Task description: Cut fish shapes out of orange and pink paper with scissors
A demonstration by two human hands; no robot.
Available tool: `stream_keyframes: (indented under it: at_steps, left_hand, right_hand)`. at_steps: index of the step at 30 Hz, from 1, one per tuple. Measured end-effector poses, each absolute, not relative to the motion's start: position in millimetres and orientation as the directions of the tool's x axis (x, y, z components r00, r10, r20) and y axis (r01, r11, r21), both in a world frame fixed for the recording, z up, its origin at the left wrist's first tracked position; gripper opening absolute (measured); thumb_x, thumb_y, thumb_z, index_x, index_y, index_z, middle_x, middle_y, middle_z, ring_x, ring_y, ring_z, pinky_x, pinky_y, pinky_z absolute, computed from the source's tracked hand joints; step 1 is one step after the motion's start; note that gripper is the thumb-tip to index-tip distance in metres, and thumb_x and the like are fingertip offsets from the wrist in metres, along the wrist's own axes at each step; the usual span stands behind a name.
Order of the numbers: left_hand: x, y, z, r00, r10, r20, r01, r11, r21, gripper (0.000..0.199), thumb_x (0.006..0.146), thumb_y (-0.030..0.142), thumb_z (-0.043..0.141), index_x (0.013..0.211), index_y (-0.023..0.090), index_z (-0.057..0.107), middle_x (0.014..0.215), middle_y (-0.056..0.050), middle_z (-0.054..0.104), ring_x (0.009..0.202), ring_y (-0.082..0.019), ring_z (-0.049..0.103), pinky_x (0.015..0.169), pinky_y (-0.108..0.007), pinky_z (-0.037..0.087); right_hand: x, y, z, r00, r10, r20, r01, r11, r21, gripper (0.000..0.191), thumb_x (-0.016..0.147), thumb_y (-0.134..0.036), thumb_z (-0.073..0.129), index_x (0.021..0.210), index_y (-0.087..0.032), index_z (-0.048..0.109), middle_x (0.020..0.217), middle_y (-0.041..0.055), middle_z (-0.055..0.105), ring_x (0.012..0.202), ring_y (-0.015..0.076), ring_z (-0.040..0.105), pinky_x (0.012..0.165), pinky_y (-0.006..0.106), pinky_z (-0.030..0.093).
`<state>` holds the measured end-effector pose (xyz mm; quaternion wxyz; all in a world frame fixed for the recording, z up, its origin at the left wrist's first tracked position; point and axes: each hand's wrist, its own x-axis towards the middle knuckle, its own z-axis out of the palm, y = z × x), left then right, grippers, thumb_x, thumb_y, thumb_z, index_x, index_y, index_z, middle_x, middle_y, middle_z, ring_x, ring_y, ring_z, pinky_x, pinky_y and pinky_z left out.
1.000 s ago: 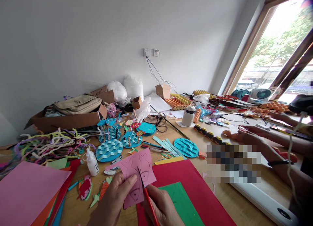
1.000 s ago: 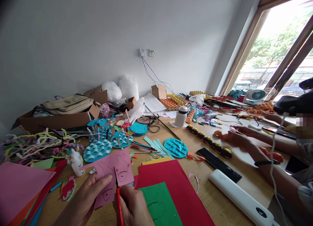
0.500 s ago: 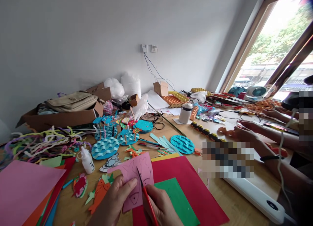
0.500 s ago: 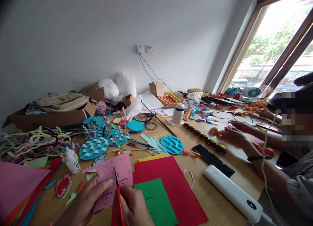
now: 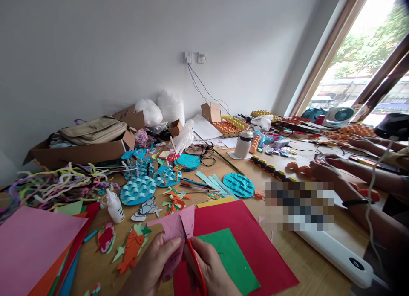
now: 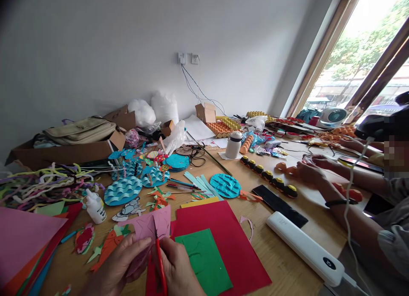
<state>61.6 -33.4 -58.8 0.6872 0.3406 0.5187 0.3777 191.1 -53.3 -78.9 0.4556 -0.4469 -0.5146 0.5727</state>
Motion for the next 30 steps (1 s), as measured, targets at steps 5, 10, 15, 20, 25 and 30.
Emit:
stream_keyframes:
  at_steps: [5,10,15,20,25,30]
  left_hand:
    - [66.2,-32.6,-67.7,0.180,0.856,-0.485,-0.126,0.509,0.852,0.048,0.050,0.055,0.075,0.050,0.021,0.039,0.036,0.009,0.042,0.035,-0.005,0.030,0.039,-0.019,0.019]
    - [67.0,-35.5,-69.8,0.090,0.847,-0.524,-0.168,0.532,0.830,0.034,0.058,0.043,0.074,0.060,0.021,0.049,0.043,0.010,0.048,0.039,-0.007,0.037,0.043,-0.018,0.028]
    - [67.8,-37.8,-72.7,0.080,0.826,-0.558,-0.162,0.563,0.810,0.029,0.056,0.036,0.078,0.064,0.022,0.054,0.040,0.011,0.045,0.038,-0.009,0.040,0.047,-0.020,0.035]
    - [64.8,-40.0,-80.1,0.108,0.853,-0.511,-0.169,0.522,0.836,0.031,0.055,0.039,0.078,0.061,0.021,0.053,0.043,0.008,0.052,0.043,-0.011,0.047,0.049,-0.022,0.036]
    - [52.2,-41.1,-87.1,-0.039,0.845,-0.534,-0.168,0.521,0.837,0.029,0.057,0.041,0.077,0.067,0.021,0.057,0.053,0.006,0.061,0.048,-0.012,0.053,0.045,-0.020,0.032]
    - [43.4,-38.5,-98.3,-0.025,0.902,-0.432,-0.199,0.419,0.886,0.030,0.060,0.043,0.077,0.072,0.020,0.061,0.052,0.005,0.060,0.049,-0.015,0.056,0.051,-0.025,0.043]
  right_hand:
    - [189.1,-48.2,-87.0,-0.224,0.970,-0.096,-0.068,-0.114,-0.991,0.056,0.075,-0.071,0.050,0.058,-0.018,0.044,0.051,-0.0049,0.040,0.048,0.0088,0.038,0.043,0.019,0.031]
    - [187.1,-44.4,-101.6,-0.222,0.968,-0.117,-0.070,-0.136,-0.988,0.056,0.078,-0.072,0.044,0.062,-0.019,0.042,0.047,-0.0070,0.037,0.041,0.0069,0.035,0.037,0.017,0.026]
    - [187.6,-43.9,-107.8,-0.206,0.970,-0.132,-0.109,-0.157,-0.982,0.055,0.077,-0.071,0.047,0.061,-0.019,0.041,0.046,-0.0078,0.036,0.039,0.0064,0.032,0.036,0.018,0.024]
    - [189.1,-45.5,-111.4,-0.194,0.973,-0.124,-0.179,-0.160,-0.971,0.052,0.075,-0.068,0.055,0.061,-0.018,0.043,0.047,-0.0076,0.037,0.039,0.0059,0.033,0.037,0.018,0.024]
    - [194.5,-42.7,-108.0,0.007,0.991,-0.134,-0.251,-0.128,-0.959,0.052,0.075,-0.069,0.052,0.064,-0.019,0.044,0.045,-0.0079,0.038,0.039,0.0068,0.032,0.038,0.018,0.025]
    - [203.7,-38.1,-102.9,0.243,0.966,-0.091,-0.420,0.020,-0.907,0.046,0.078,-0.062,0.055,0.068,-0.018,0.047,0.050,-0.0064,0.040,0.043,0.0083,0.033,0.042,0.019,0.028]
